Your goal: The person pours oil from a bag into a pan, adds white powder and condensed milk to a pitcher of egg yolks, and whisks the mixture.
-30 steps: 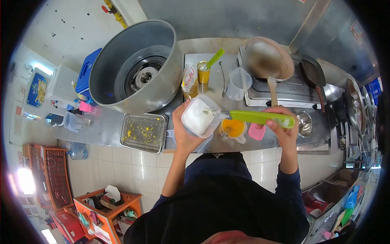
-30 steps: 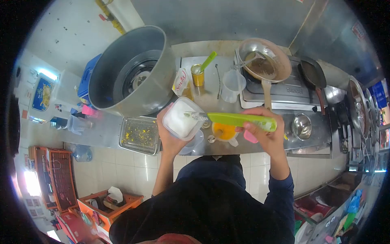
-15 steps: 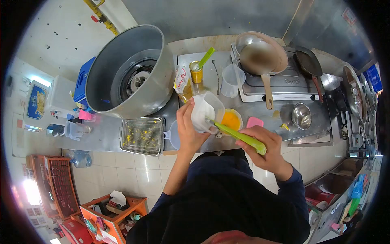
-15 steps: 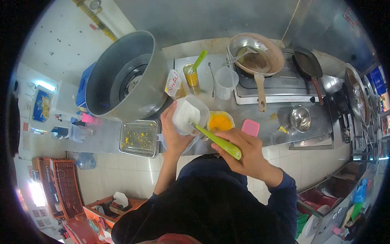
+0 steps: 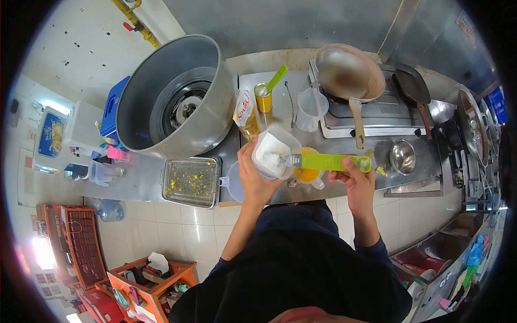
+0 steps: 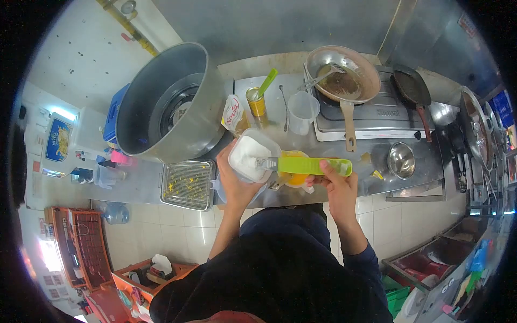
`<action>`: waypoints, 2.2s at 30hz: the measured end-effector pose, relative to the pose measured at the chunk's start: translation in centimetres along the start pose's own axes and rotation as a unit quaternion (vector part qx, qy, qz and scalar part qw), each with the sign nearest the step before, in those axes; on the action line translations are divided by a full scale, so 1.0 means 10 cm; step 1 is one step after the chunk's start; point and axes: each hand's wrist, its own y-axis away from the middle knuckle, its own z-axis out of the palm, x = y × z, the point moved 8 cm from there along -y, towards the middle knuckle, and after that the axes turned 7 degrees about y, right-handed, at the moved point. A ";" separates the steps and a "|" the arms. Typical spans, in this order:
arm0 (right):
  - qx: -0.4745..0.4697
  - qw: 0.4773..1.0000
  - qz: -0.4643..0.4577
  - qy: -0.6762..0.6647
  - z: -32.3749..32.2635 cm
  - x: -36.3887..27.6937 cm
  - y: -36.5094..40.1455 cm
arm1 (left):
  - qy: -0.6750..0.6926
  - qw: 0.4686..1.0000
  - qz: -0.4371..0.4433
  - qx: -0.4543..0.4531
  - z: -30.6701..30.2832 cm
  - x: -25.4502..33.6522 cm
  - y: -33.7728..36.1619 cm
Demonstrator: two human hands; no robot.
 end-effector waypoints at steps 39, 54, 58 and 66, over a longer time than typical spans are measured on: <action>-0.127 0.864 -0.305 0.380 0.30 -0.35 0.21 | 0.049 0.995 0.038 -0.084 0.28 -0.24 0.01; 0.016 1.000 0.005 -0.003 0.03 0.22 0.09 | 0.043 0.998 -0.016 -0.051 0.19 -0.34 0.04; 0.062 0.996 0.034 -0.060 -0.17 0.34 0.05 | 0.032 0.998 -0.012 -0.050 0.20 -0.30 0.03; 0.111 0.980 0.071 -0.150 -0.59 0.45 0.15 | 0.088 0.991 -0.092 -0.051 0.25 -0.49 0.12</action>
